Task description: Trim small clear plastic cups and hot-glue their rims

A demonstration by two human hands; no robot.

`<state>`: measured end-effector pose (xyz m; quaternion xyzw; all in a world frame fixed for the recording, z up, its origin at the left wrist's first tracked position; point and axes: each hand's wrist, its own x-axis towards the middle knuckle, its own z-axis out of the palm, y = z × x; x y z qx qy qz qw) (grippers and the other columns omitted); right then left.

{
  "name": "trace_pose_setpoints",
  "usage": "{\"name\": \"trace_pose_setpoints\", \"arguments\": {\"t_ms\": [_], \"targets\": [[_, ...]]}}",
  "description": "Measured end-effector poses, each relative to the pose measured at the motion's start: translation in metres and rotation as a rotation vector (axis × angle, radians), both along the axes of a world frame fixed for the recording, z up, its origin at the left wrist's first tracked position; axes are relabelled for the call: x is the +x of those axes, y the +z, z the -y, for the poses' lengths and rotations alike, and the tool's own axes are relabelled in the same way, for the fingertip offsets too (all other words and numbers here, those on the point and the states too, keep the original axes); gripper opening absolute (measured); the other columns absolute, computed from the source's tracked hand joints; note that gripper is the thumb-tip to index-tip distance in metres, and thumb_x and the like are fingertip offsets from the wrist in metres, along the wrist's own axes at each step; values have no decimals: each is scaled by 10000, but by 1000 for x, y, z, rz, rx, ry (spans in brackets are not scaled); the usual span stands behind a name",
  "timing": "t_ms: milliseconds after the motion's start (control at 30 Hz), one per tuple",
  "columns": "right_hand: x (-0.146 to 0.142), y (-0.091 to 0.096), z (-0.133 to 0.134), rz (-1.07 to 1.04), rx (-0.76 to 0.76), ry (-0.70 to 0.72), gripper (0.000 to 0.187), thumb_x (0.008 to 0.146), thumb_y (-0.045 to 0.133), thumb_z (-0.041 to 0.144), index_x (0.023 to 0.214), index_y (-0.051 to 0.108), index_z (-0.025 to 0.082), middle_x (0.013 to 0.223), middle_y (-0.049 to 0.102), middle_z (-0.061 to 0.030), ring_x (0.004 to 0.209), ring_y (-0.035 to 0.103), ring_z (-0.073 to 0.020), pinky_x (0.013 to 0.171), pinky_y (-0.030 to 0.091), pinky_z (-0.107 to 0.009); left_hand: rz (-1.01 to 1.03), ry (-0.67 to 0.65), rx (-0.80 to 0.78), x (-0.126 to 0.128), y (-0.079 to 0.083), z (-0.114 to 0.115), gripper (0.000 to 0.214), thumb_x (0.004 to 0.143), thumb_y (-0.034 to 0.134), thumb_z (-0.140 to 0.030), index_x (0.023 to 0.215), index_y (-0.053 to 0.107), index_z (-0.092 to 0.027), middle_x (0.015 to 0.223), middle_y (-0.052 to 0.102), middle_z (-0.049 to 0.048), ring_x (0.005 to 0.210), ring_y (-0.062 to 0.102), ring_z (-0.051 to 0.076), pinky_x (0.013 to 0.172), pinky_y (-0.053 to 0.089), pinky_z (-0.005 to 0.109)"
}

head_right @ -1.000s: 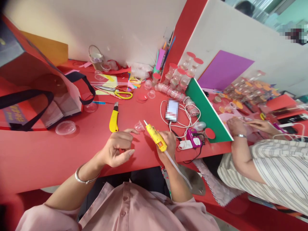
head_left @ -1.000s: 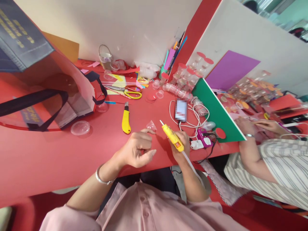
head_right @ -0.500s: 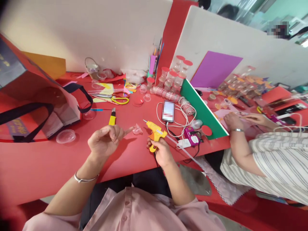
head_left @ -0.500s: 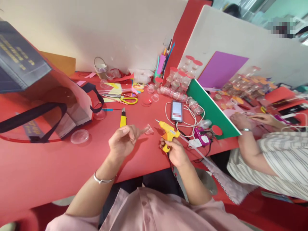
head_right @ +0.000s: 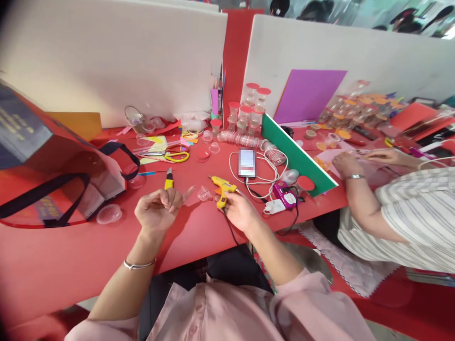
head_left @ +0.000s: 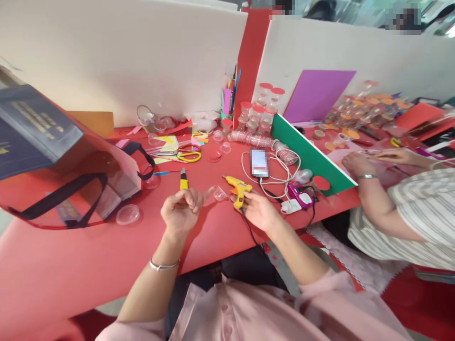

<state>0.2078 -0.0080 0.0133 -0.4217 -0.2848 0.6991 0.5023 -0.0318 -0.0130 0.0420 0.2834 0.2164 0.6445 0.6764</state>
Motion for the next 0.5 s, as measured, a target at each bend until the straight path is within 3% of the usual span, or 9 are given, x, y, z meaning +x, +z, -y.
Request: {"name": "trace_pose_setpoints", "arguments": {"t_ms": [100,200,267,367,433,500], "targets": [[19,0,7,164,92,32,303,817,765,332,1110,766,254,1205,767,-89,1047,715,-246,843,606,-404,5,-12,33,0,0,1,405,849,572,-424,519,546,-190,506,417,-40,463,454,111,1140,399,707],[28,-2,24,365,170,-65,423,790,817,365,1197,741,282,1358,706,-64,1268,638,-263,1015,551,-447,-23,-21,64,2,0,3,441,865,553,-422,490,516,-194,482,419,-39,443,446,110,1167,369,707],[25,-1,40,483,207,-111,472,778,844,394,1223,726,289,1367,701,-62,1299,621,-266,1054,522,-451,-52,-18,89,4,0,4,478,873,546,-440,464,481,-201,458,415,-39,422,434,109,1188,348,701],[12,13,66,529,250,-29,286,923,703,467,1114,747,259,1048,795,-76,1031,729,-256,970,552,-460,-96,-14,120,7,-1,6,512,879,542,-451,438,448,-208,435,409,-38,408,425,109,1219,320,681],[3,29,80,613,452,66,260,978,632,429,829,747,249,790,756,-35,769,701,-207,1022,516,-492,-141,-12,148,11,-1,8,521,881,548,-448,431,441,-209,426,404,-38,406,426,111,1228,311,673],[-5,45,87,665,676,120,311,974,634,355,686,692,254,657,678,12,625,608,-158,1096,451,-522,-197,-10,194,18,1,13,524,885,552,-449,431,446,-211,414,395,-40,402,423,114,1226,312,673]]}}
